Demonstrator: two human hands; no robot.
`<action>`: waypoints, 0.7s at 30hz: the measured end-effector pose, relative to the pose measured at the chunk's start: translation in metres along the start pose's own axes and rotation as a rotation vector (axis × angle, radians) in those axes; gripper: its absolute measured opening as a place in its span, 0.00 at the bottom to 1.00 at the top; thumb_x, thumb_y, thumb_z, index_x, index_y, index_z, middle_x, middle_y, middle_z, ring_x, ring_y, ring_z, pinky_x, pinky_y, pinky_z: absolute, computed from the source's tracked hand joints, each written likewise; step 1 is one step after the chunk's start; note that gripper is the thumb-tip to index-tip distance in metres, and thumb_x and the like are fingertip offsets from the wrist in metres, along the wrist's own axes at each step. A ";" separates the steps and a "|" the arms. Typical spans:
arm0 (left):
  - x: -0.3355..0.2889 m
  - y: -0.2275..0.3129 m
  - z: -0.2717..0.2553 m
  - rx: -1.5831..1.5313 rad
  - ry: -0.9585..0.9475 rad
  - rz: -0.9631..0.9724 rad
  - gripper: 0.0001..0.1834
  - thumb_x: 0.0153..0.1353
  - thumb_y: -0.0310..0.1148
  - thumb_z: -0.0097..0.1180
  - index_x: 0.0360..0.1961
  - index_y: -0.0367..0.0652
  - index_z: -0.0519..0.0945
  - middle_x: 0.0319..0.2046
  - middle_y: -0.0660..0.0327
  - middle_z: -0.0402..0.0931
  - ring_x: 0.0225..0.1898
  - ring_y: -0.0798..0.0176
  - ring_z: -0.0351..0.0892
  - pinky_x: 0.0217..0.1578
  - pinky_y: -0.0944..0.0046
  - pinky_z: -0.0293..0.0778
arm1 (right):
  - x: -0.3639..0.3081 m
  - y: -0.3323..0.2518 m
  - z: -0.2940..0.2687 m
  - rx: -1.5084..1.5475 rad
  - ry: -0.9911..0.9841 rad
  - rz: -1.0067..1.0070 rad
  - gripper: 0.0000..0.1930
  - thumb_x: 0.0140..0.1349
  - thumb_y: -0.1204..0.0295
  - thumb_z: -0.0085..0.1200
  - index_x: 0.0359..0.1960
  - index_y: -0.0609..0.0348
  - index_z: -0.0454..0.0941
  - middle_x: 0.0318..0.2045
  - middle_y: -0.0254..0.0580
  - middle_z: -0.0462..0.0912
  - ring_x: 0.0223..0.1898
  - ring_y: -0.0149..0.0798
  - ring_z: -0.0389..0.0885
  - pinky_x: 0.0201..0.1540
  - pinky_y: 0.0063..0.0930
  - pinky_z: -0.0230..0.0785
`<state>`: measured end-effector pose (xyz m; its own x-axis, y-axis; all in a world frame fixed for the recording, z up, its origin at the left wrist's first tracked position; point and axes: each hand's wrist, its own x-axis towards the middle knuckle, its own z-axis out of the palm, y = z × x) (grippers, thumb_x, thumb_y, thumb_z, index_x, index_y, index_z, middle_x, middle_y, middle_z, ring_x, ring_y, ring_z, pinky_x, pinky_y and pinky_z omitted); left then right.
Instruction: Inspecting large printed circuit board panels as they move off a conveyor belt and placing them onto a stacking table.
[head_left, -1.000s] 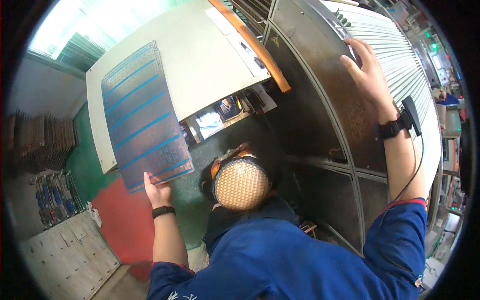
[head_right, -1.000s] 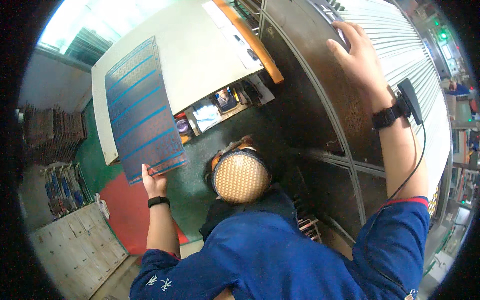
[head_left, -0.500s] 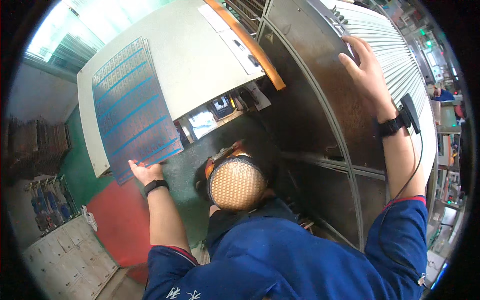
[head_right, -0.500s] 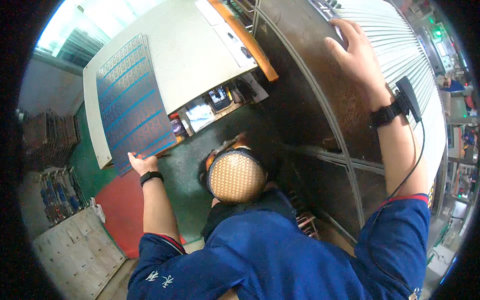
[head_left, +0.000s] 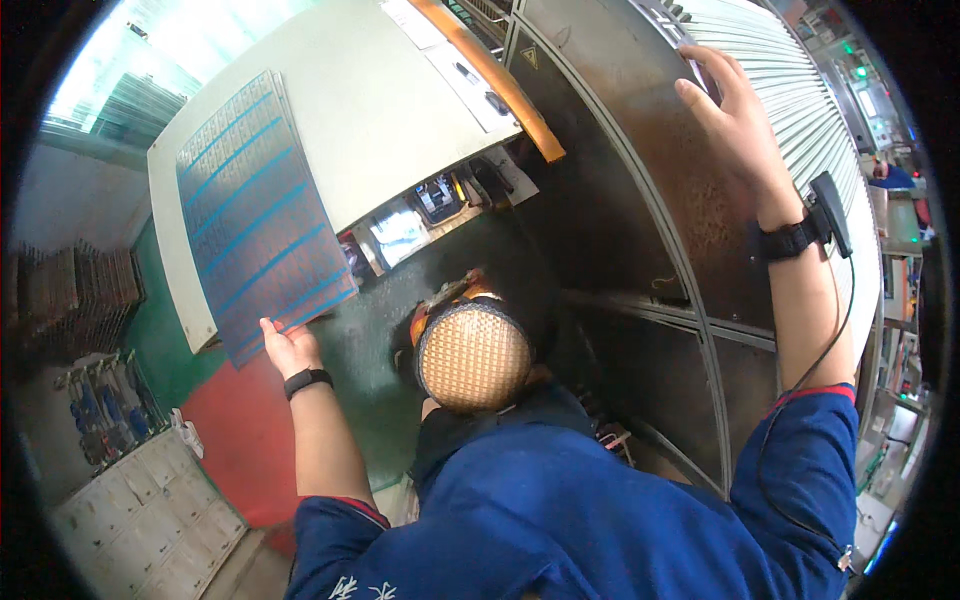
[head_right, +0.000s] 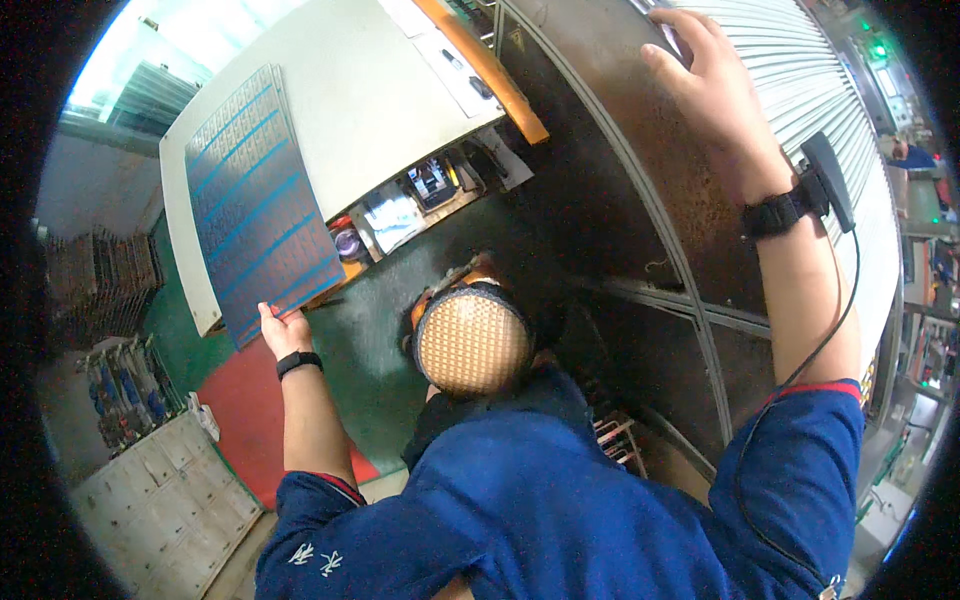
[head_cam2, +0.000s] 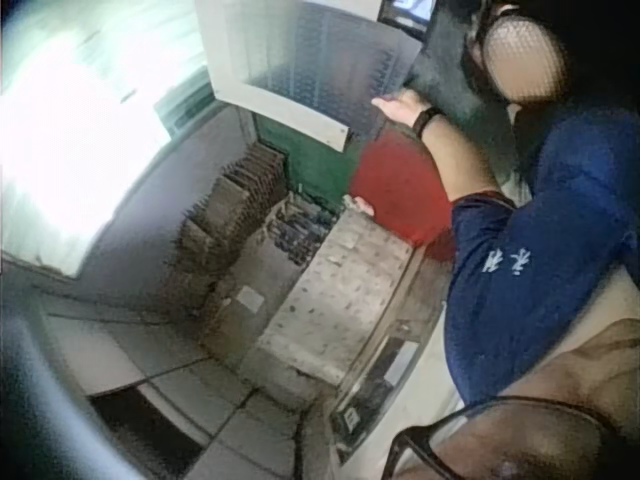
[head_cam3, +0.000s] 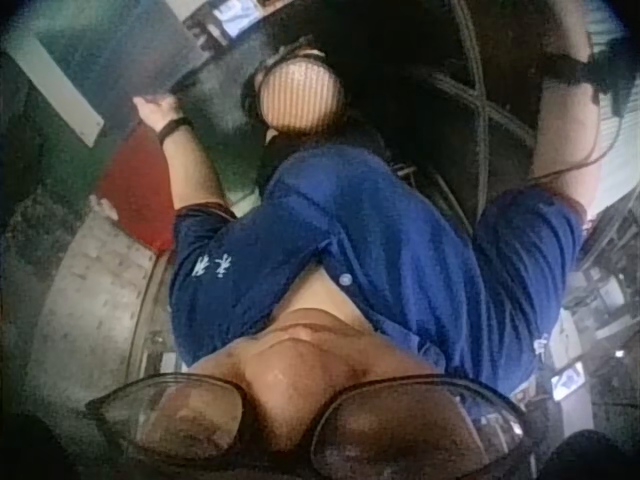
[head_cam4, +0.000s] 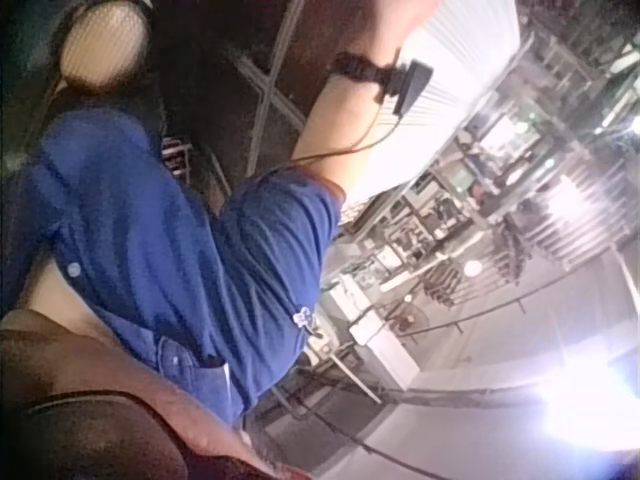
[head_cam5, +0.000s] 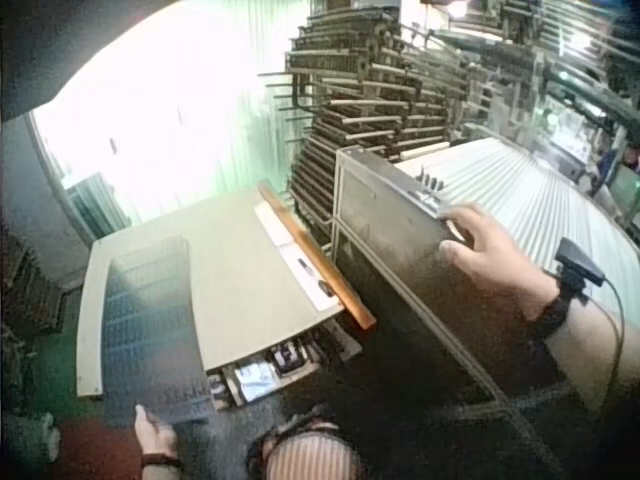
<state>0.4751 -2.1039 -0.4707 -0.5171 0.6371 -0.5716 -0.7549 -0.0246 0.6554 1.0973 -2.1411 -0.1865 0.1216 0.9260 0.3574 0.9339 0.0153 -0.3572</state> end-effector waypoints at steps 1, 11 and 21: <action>-0.001 0.000 -0.002 0.024 -0.026 -0.013 0.15 0.76 0.45 0.54 0.45 0.43 0.71 0.40 0.60 0.73 0.46 0.56 0.77 0.52 0.49 0.80 | 0.000 0.001 0.000 0.021 -0.005 0.009 0.22 0.70 0.66 0.57 0.63 0.59 0.76 0.62 0.49 0.76 0.65 0.46 0.73 0.69 0.35 0.62; -0.107 0.014 -0.025 1.273 -0.504 0.640 0.19 0.63 0.36 0.70 0.49 0.42 0.76 0.46 0.61 0.81 0.50 0.55 0.79 0.54 0.55 0.74 | 0.004 0.005 -0.001 0.052 0.028 -0.012 0.21 0.70 0.65 0.58 0.60 0.61 0.78 0.59 0.48 0.79 0.60 0.43 0.77 0.65 0.33 0.64; -0.084 0.004 0.099 2.056 -1.256 1.197 0.50 0.46 0.52 0.77 0.72 0.56 0.70 0.77 0.50 0.56 0.76 0.35 0.52 0.72 0.32 0.53 | 0.000 -0.009 -0.002 0.079 -0.002 0.042 0.20 0.70 0.66 0.57 0.61 0.61 0.78 0.61 0.49 0.79 0.65 0.43 0.74 0.69 0.33 0.61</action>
<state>0.5558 -2.0812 -0.3708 0.5998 0.7999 -0.0172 0.7926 -0.5911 0.1499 1.0891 -2.1424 -0.1816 0.1597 0.9271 0.3390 0.8986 0.0056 -0.4387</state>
